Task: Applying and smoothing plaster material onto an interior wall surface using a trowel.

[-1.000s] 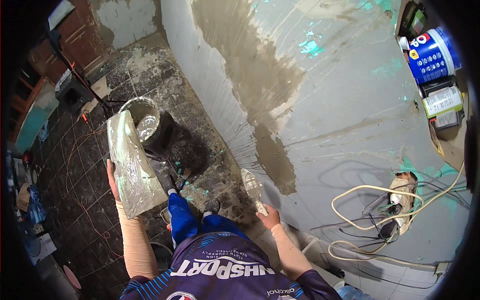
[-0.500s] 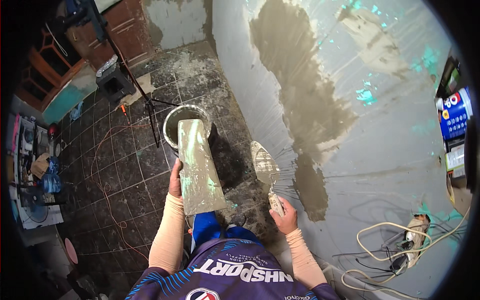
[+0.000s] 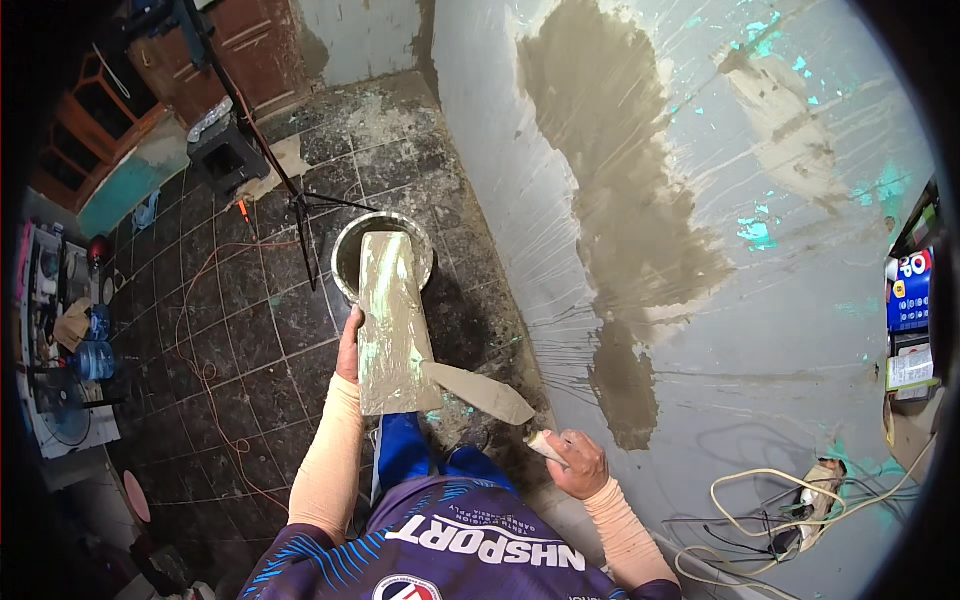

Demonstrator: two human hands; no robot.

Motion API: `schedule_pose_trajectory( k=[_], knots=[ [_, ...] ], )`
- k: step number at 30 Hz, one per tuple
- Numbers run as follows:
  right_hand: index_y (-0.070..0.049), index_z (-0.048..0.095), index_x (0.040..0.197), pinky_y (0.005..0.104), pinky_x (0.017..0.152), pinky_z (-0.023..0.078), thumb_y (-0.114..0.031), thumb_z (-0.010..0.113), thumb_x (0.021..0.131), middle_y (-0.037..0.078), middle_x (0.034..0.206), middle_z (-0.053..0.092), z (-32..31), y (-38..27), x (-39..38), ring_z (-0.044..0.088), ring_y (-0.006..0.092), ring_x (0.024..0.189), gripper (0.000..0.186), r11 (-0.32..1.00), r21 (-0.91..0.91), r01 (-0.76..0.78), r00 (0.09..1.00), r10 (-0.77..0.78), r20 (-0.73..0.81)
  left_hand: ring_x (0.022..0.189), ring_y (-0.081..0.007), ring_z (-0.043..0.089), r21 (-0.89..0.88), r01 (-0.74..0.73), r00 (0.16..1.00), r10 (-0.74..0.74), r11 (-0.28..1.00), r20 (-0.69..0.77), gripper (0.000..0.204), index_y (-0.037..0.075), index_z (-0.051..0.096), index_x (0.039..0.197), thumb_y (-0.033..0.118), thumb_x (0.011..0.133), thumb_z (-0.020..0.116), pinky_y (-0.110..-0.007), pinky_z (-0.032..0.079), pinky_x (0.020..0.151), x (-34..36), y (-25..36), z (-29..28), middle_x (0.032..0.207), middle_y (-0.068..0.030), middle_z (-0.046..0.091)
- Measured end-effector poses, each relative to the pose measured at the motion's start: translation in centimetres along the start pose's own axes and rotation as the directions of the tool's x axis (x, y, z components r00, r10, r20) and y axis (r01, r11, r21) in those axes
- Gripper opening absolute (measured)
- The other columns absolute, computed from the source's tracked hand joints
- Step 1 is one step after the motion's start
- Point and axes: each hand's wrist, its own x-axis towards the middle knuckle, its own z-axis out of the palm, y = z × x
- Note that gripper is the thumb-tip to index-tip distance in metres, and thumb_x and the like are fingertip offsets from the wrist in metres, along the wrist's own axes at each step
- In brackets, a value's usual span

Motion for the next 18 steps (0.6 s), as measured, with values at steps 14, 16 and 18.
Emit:
schedule_pose_trajectory(
  k=[14,16,18],
  knots=[
    [-0.011,0.059,0.117,0.0380,0.068,0.050,-0.004,0.070,0.065,0.012,0.092,0.055,1.6,1.6,-6.8,0.058,0.0303,0.081,0.053,0.999,0.016,-0.047,0.995,0.049,-0.091,0.099,-0.0278,0.062,0.057,0.074,0.997,-0.075,0.996,0.024,0.054,0.006,0.053,0.126,0.045,0.088,0.055,-0.041,0.050,0.088,-1.1,-6.6,0.7,0.114,-0.0135,0.063],
    [-0.009,0.059,0.116,0.0390,0.070,0.050,-0.007,0.071,0.068,0.014,0.093,0.058,2.3,1.7,-7.7,0.059,0.0328,0.082,0.050,0.977,0.164,-0.134,0.979,0.156,-0.132,0.098,-0.0273,0.063,0.062,0.023,1.000,-0.023,0.998,0.010,0.054,0.005,0.054,0.125,0.045,0.089,0.054,-0.040,0.050,0.089,-1.4,-7.1,-1.2,0.113,-0.0132,0.063],
    [-0.007,0.058,0.117,0.0395,0.071,0.050,-0.008,0.072,0.068,0.015,0.094,0.059,3.1,2.0,-6.9,0.059,0.0342,0.082,0.051,0.967,0.213,-0.140,0.973,0.174,-0.149,0.098,-0.0271,0.063,0.044,-0.047,0.999,0.047,0.998,0.001,0.054,0.005,0.053,0.125,0.045,0.089,0.053,-0.039,0.050,0.088,-1.4,-8.0,-3.3,0.113,-0.0127,0.063]
  ],
)
